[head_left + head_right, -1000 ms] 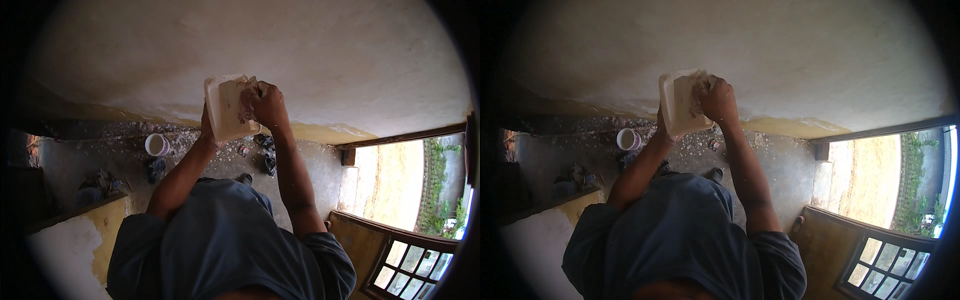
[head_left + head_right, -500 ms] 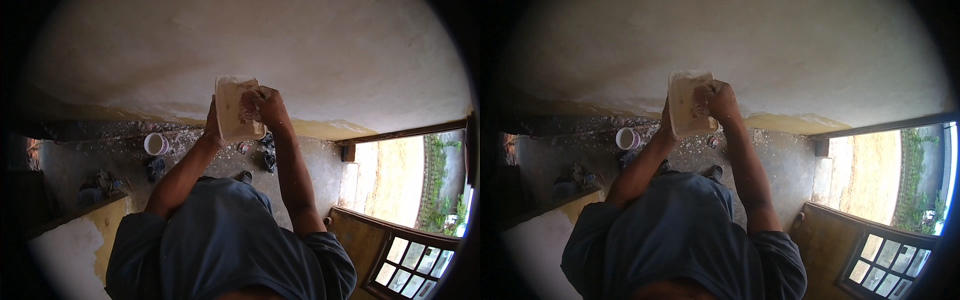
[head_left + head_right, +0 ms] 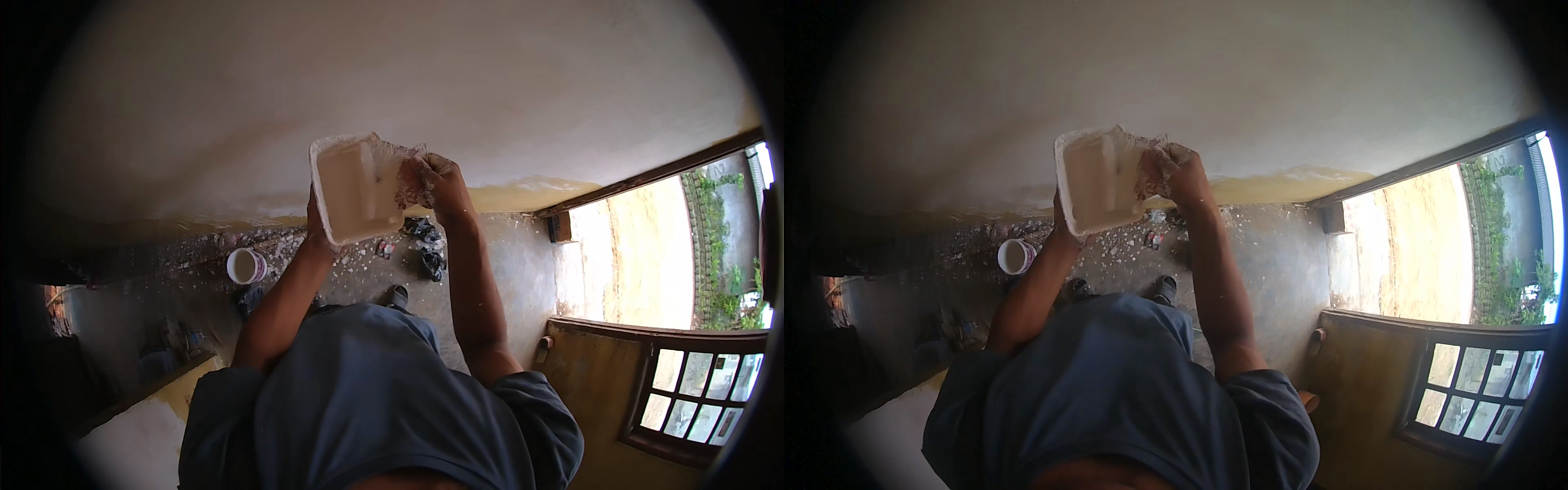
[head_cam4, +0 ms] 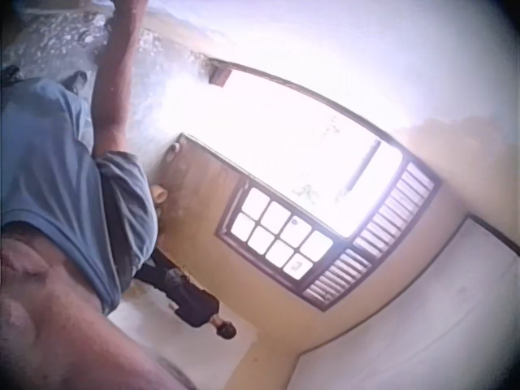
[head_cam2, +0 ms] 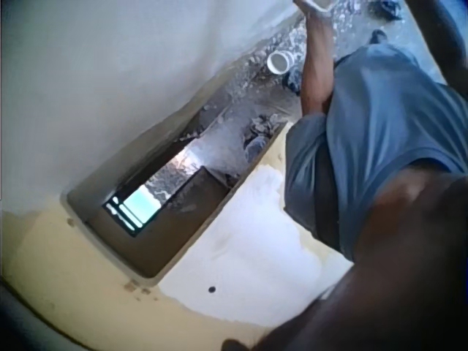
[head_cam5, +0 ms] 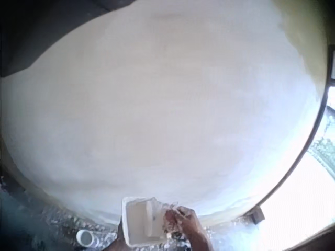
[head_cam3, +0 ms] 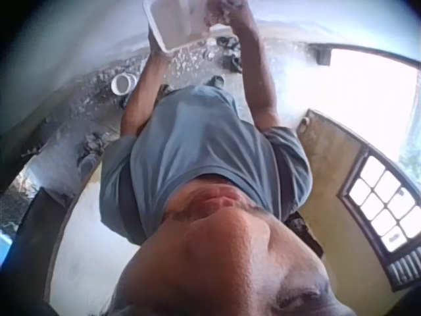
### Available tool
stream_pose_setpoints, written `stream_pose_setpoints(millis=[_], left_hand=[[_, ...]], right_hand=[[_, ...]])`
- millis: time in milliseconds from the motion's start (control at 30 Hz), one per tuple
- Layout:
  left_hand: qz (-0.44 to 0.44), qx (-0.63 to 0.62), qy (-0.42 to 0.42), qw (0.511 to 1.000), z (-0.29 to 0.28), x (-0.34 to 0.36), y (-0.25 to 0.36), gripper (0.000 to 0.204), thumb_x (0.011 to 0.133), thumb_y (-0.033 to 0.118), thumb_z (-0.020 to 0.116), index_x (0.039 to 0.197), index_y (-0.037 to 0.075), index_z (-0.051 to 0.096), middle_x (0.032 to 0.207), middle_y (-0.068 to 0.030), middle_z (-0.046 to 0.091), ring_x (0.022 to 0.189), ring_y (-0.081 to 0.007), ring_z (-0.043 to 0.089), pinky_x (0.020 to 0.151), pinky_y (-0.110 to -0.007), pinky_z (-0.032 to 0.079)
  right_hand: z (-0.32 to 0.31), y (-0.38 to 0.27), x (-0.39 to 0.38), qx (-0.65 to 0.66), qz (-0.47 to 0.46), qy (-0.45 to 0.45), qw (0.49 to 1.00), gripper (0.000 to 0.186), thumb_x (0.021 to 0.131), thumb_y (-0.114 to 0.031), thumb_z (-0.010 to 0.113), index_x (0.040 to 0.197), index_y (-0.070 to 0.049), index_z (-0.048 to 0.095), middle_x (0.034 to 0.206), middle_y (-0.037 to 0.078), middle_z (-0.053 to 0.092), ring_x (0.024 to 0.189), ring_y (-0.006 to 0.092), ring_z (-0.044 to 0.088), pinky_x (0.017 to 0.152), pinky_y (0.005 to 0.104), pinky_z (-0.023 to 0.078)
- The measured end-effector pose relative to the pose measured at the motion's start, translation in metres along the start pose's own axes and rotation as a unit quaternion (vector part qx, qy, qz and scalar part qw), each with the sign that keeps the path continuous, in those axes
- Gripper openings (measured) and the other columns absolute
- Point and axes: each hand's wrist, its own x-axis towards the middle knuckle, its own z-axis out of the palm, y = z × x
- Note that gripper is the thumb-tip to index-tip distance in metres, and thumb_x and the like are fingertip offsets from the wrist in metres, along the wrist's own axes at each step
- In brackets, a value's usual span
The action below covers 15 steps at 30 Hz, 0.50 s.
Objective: The person applies white plaster to a yellow wall using a plastic putty knife, scooping more plaster from a rectangular container as needed.
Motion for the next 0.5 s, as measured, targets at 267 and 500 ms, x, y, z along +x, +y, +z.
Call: stream_pose_setpoints(millis=[267,500], left_hand=[[0.038,-0.001,0.11,0.993,-0.03,0.006,-0.015,0.042,0.096,0.039,0.041,0.127,0.012,0.05,0.115,-0.0075,0.06,0.104,-0.026,0.061,0.085,-0.045,0.053],[0.064,0.014,0.071,0.995,-0.032,-0.009,-0.019,0.044,0.095,0.039,0.044,0.131,0.014,0.048,0.124,-0.0079,0.057,0.11,-0.0279,0.058,0.093,-0.046,0.049]], right_hand=[[-0.069,0.024,-0.007,0.187,0.002,0.098,0.977,0.021,0.091,-0.02,0.061,0.097,0.0,0.061,0.088,0.005,0.065,0.078,0.0123,0.063,0.063,0.0246,0.051],[-0.205,0.073,0.012,0.318,-0.091,0.181,0.926,0.016,0.09,-0.016,0.063,0.099,-0.003,0.058,0.09,0.005,0.064,0.082,0.0168,0.064,0.068,0.0337,0.053]])
